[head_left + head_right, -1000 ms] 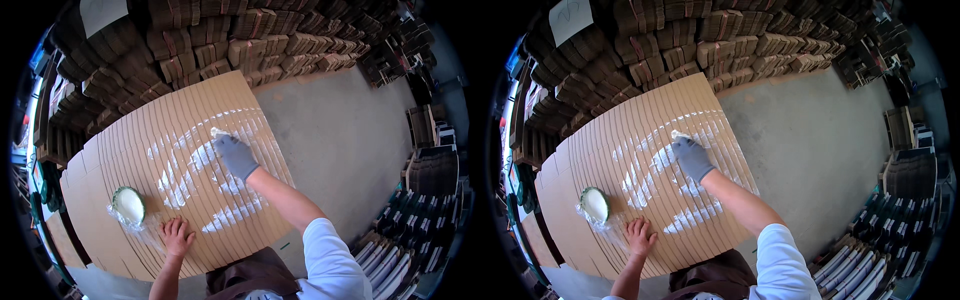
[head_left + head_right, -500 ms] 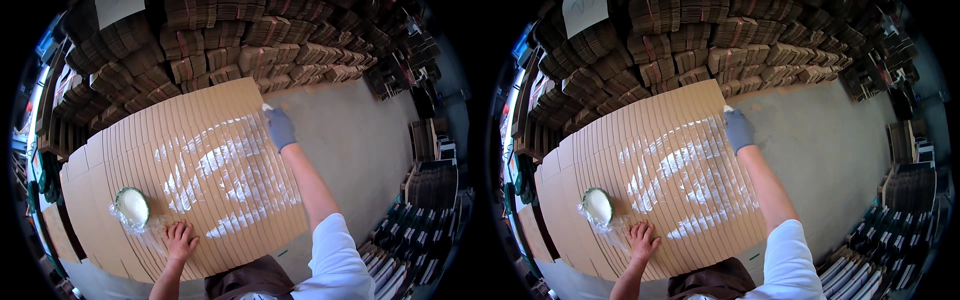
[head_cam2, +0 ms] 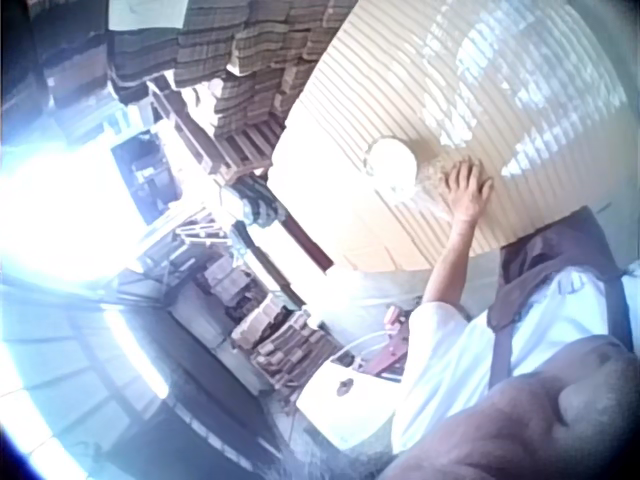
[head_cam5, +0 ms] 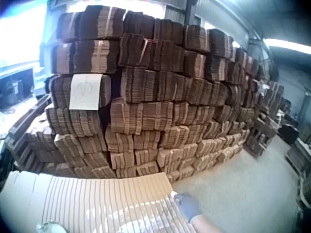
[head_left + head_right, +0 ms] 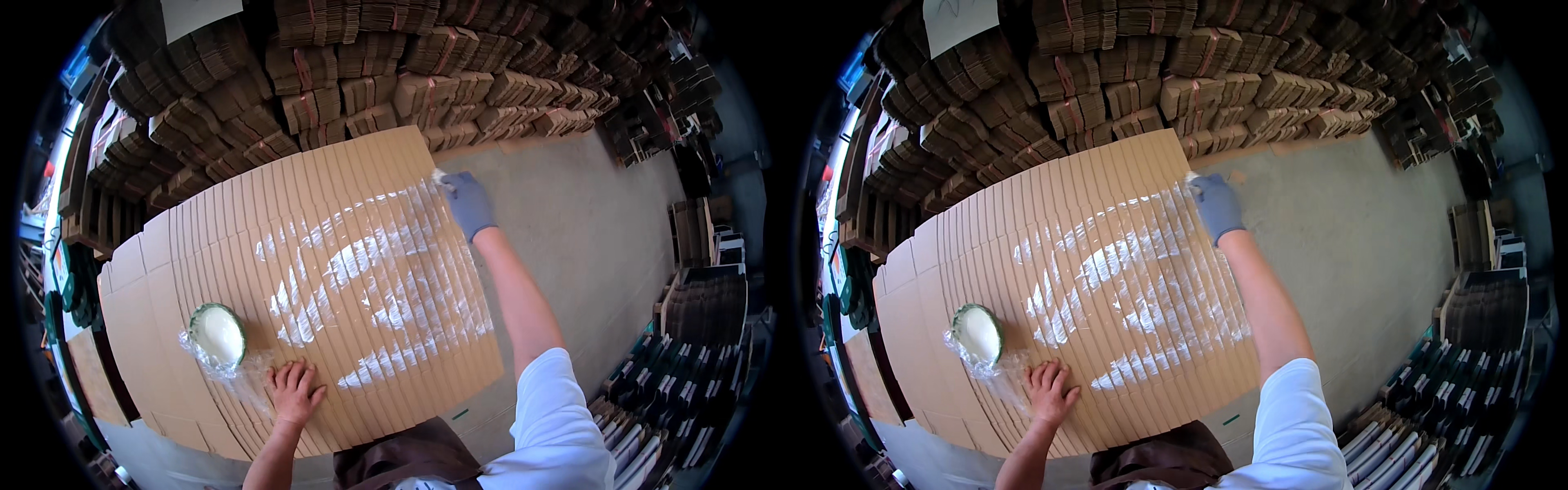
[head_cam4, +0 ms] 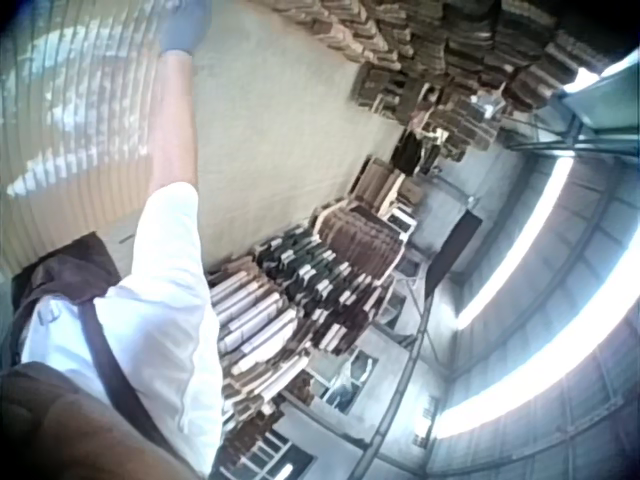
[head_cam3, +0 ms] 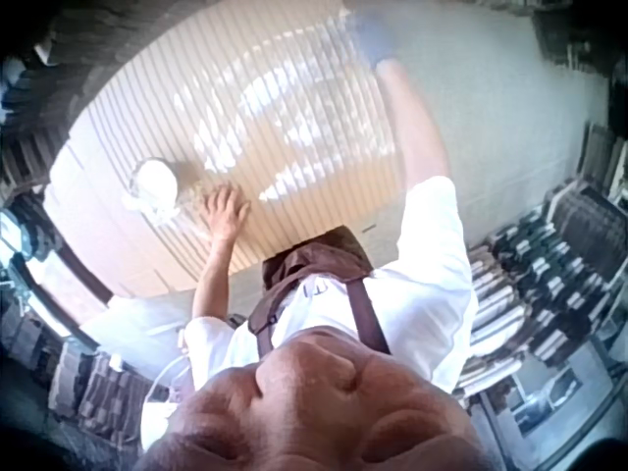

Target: The person aligns thin wooden slats on a large cardboard sheet. Then they use a brush to apply white glue from a small container onto the slats, spreading it across the surface.

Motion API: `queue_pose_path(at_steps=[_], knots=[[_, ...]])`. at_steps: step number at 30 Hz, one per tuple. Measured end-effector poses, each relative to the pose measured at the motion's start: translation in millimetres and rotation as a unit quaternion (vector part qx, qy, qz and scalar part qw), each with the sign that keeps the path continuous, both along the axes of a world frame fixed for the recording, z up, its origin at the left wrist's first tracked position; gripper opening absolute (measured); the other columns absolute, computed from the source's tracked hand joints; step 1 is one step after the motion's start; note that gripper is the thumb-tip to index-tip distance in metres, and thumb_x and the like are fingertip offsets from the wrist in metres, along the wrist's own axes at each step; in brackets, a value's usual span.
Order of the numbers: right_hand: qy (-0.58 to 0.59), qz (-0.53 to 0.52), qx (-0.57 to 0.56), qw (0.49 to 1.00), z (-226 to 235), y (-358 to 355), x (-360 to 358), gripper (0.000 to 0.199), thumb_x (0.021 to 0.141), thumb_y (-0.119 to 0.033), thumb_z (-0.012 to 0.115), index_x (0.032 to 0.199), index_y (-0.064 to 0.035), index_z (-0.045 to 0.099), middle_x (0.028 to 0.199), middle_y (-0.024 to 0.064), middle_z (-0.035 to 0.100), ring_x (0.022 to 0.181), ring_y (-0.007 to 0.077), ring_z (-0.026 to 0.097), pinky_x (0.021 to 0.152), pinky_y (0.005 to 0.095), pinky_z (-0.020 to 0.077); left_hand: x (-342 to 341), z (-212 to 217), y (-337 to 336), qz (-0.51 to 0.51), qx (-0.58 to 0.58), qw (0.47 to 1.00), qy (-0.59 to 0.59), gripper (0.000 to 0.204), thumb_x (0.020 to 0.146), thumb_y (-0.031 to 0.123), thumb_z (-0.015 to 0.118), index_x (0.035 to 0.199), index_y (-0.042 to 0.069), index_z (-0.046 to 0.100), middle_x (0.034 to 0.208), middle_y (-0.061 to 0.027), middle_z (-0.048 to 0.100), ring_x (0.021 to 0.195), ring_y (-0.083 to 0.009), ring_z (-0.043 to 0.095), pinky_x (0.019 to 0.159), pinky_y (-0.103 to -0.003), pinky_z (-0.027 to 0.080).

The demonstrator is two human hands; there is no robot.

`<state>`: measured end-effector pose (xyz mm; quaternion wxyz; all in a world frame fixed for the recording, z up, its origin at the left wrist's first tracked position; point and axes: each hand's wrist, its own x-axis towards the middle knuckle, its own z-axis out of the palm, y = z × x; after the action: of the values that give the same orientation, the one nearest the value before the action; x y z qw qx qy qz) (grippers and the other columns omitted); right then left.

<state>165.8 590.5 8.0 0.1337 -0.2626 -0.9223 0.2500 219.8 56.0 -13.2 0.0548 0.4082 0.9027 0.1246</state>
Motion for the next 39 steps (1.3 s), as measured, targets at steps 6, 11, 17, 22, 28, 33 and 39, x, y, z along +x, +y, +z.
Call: queue_pose_path(at_steps=[6, 11, 17, 22, 28, 33, 39], knots=[[-0.023, -0.071, -0.005, 0.997, -29.1, 41.1, 10.3, 0.02, 0.092, -0.02, 0.055, 0.102, -0.008, 0.067, 0.103, 0.0201, 0.065, 0.093, 0.0393, 0.063, 0.083, 0.0461, 0.0509, -2.3, -2.5, 6.9, -0.011, 0.01, 1.0, -0.005, 0.056, 0.066, 0.033, 0.078, 0.116, 0.016, 0.061, 0.132, -0.0067, 0.055, 0.122, -0.0308, 0.046, 0.11, -0.059, 0.024], [0.013, 0.019, -0.005, 1.0, -19.4, -30.4, 37.0, 0.024, 0.094, -0.023, 0.052, 0.096, -0.005, 0.068, 0.101, 0.0232, 0.067, 0.094, 0.041, 0.064, 0.082, 0.0467, 0.0509, 0.6, -1.3, -0.4, -0.004, -0.004, 1.0, 0.004, 0.056, 0.066, 0.034, 0.078, 0.117, 0.015, 0.062, 0.133, -0.0071, 0.054, 0.123, -0.0307, 0.046, 0.109, -0.059, 0.025], [-0.065, -0.061, 0.003, 0.996, -8.3, -3.2, 68.5, 0.026, 0.097, -0.027, 0.05, 0.099, -0.0101, 0.069, 0.102, 0.0208, 0.064, 0.093, 0.041, 0.063, 0.081, 0.0471, 0.051, 1.4, 0.1, 1.6, -0.002, -0.003, 1.0, 0.006, 0.056, 0.068, 0.036, 0.077, 0.119, 0.018, 0.063, 0.133, -0.0037, 0.054, 0.123, -0.0278, 0.045, 0.11, -0.058, 0.025], [-0.076, -0.103, -0.013, 0.992, -0.2, -1.9, 75.5, 0.025, 0.094, -0.026, 0.053, 0.102, -0.0091, 0.069, 0.102, 0.0198, 0.065, 0.093, 0.04, 0.063, 0.082, 0.0468, 0.0511, 0.5, 1.0, 5.2, -0.001, -0.009, 1.0, 0.002, 0.056, 0.068, 0.035, 0.077, 0.119, 0.017, 0.062, 0.133, -0.0039, 0.054, 0.123, -0.0278, 0.045, 0.11, -0.058, 0.025], [-0.079, -0.079, -0.002, 0.994, -3.1, -19.5, 94.7, 0.027, 0.094, -0.027, 0.053, 0.106, -0.0093, 0.069, 0.105, 0.0198, 0.066, 0.095, 0.0388, 0.064, 0.085, 0.0451, 0.0512, -1.0, 0.4, 3.8, -0.004, -0.01, 1.0, -0.004, 0.055, 0.068, 0.035, 0.077, 0.118, 0.016, 0.062, 0.133, -0.005, 0.054, 0.123, -0.0284, 0.045, 0.11, -0.058, 0.025], [-0.061, -0.051, -0.043, 0.996, 1.3, -43.1, 117.4, 0.025, 0.093, -0.028, 0.055, 0.103, -0.0114, 0.07, 0.104, 0.019, 0.066, 0.093, 0.0381, 0.064, 0.083, 0.0461, 0.0511, 3.0, -0.7, 2.8, -0.003, -0.015, 1.0, -0.009, 0.055, 0.069, 0.035, 0.077, 0.119, 0.014, 0.062, 0.135, -0.0067, 0.054, 0.125, -0.0296, 0.044, 0.111, -0.058, 0.024], [-0.023, -0.061, -0.056, 0.996, 10.8, -52.5, 136.0, 0.024, 0.092, -0.029, 0.055, 0.102, -0.0137, 0.07, 0.102, 0.0201, 0.066, 0.091, 0.0388, 0.064, 0.081, 0.0465, 0.0512, -1.4, -1.2, 6.0, 0.0, -0.013, 1.0, -0.013, 0.055, 0.071, 0.035, 0.076, 0.12, 0.014, 0.061, 0.137, -0.008, 0.052, 0.126, -0.0312, 0.043, 0.112, -0.059, 0.023]])
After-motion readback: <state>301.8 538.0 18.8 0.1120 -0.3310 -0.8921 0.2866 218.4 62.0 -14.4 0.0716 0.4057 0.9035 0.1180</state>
